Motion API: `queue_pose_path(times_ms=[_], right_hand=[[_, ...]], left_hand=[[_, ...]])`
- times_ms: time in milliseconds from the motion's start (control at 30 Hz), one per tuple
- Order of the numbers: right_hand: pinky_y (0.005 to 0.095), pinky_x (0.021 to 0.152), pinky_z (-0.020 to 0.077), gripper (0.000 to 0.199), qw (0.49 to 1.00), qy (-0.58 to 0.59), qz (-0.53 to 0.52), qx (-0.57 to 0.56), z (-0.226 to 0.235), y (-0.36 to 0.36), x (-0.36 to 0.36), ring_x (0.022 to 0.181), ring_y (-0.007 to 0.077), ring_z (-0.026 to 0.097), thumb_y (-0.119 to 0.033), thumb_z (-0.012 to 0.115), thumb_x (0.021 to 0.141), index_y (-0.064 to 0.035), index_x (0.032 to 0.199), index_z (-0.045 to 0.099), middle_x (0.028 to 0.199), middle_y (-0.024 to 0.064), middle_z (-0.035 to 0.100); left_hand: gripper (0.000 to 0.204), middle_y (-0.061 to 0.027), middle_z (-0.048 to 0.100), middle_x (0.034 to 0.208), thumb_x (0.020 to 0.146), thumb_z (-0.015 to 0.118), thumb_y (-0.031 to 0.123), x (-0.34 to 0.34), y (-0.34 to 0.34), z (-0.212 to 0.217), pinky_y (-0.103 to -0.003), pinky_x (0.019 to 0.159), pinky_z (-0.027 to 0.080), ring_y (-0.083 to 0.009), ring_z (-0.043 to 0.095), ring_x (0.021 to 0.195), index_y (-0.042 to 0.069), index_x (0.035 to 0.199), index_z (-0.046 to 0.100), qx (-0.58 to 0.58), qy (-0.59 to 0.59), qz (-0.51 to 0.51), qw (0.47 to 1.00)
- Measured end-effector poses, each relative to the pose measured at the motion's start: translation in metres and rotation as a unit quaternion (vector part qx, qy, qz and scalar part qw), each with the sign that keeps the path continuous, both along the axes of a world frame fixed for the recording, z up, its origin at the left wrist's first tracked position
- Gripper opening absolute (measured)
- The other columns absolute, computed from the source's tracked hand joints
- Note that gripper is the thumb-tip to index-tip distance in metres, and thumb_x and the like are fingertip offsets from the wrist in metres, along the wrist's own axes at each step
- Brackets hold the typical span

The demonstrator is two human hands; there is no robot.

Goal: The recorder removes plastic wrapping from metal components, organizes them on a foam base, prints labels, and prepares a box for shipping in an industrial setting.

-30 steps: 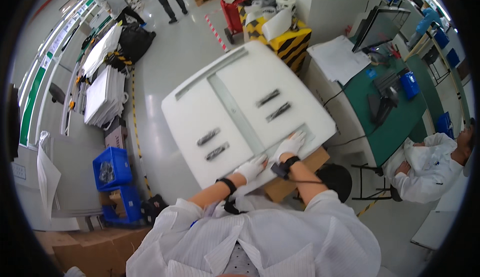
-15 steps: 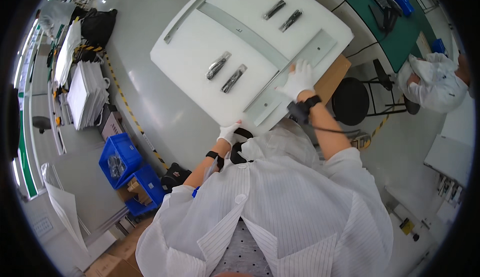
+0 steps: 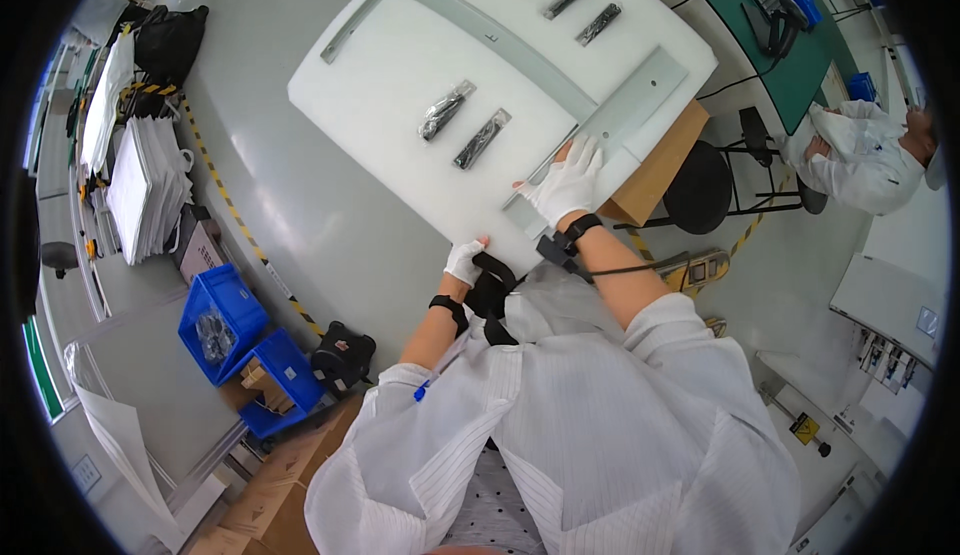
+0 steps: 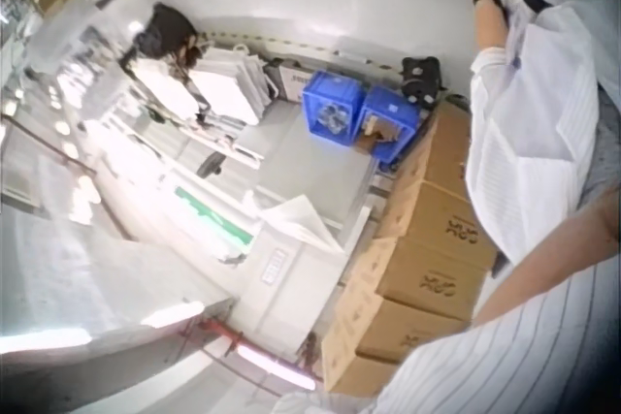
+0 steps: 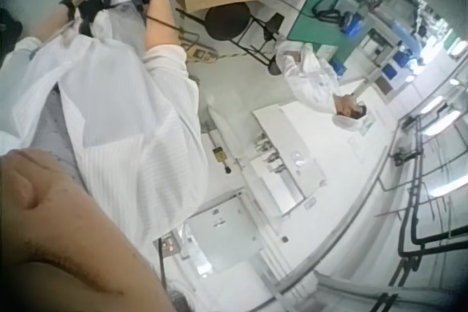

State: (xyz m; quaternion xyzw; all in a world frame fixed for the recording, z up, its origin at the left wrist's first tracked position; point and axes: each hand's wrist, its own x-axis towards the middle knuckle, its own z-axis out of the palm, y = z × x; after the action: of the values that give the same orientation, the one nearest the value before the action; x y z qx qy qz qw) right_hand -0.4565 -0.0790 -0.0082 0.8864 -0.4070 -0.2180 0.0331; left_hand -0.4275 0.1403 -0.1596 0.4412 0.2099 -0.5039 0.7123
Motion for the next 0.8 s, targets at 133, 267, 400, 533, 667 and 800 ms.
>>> queue_pose_path(times_ms=[133, 267, 400, 533, 667, 800], right_hand=[[0.0509, 0.112, 0.0039, 0.114, 0.999, 0.03, 0.018, -0.032, -0.003, -0.019, 0.001, 0.139, 0.0433, 0.011, -0.079, 0.042, 0.073, 0.0102, 0.141, 0.022, 0.148, 0.0287, 0.019], [0.0509, 0.112, 0.0046, 0.113, 0.999, 0.02, 0.022, -0.027, 0.002, -0.026, -0.002, 0.138, 0.0443, 0.011, -0.079, 0.041, 0.074, 0.0077, 0.143, 0.021, 0.148, 0.0284, 0.019], [0.0501, 0.112, 0.0059, 0.113, 0.998, -0.01, 0.03, -0.046, 0.007, -0.033, -0.009, 0.138, 0.0436, 0.012, -0.079, 0.043, 0.073, 0.0087, 0.142, 0.023, 0.148, 0.0294, 0.019], [0.0479, 0.113, 0.007, 0.113, 0.997, -0.078, 0.022, -0.01, 0.016, -0.035, -0.017, 0.138, 0.0424, 0.013, -0.074, 0.049, 0.072, 0.0138, 0.139, 0.023, 0.147, 0.0307, 0.02], [0.0449, 0.114, 0.0095, 0.107, 0.989, -0.141, -0.006, 0.033, 0.022, -0.031, -0.024, 0.138, 0.0403, 0.015, -0.066, 0.059, 0.073, 0.0146, 0.136, 0.028, 0.145, 0.031, 0.023], [0.0454, 0.11, 0.0218, 0.093, 0.96, -0.277, 0.029, 0.041, 0.0, -0.034, -0.042, 0.131, 0.0412, 0.028, -0.052, 0.064, 0.076, 0.0124, 0.135, 0.031, 0.142, 0.0273, 0.031]], left_hand=[[0.046, -0.0083, 0.062, 0.103, 0.073, 0.068, -0.002, -0.001, 0.006, 0.009, -0.035, 0.082, 0.049, -0.0233, 0.059, 0.093, 0.002, 0.117, 0.054, -0.01, -0.005, -0.045, 0.999], [0.051, -0.0083, 0.062, 0.102, 0.071, 0.071, -0.001, -0.01, -0.002, 0.031, -0.033, 0.083, 0.048, -0.0223, 0.059, 0.094, 0.002, 0.119, 0.052, 0.025, -0.06, -0.057, 0.996], [0.052, -0.0094, 0.062, 0.107, 0.072, 0.072, 0.002, -0.018, -0.008, 0.068, -0.033, 0.086, 0.047, -0.0215, 0.058, 0.097, 0.002, 0.12, 0.051, 0.02, -0.088, -0.045, 0.995], [0.048, -0.0103, 0.059, 0.114, 0.078, 0.07, 0.01, -0.022, -0.002, 0.079, -0.033, 0.088, 0.045, -0.0214, 0.056, 0.104, 0.001, 0.12, 0.05, 0.05, -0.119, -0.035, 0.991], [0.038, -0.0061, 0.06, 0.103, 0.085, 0.064, 0.028, 0.003, 0.008, 0.082, -0.029, 0.066, 0.044, -0.0196, 0.058, 0.086, 0.008, 0.115, 0.05, 0.094, -0.067, -0.156, 0.981], [0.035, -0.0045, 0.059, 0.106, 0.091, 0.056, 0.024, 0.065, 0.036, 0.07, -0.036, 0.08, 0.048, -0.0208, 0.058, 0.098, 0.009, 0.122, 0.049, 0.122, -0.074, -0.184, 0.973]])
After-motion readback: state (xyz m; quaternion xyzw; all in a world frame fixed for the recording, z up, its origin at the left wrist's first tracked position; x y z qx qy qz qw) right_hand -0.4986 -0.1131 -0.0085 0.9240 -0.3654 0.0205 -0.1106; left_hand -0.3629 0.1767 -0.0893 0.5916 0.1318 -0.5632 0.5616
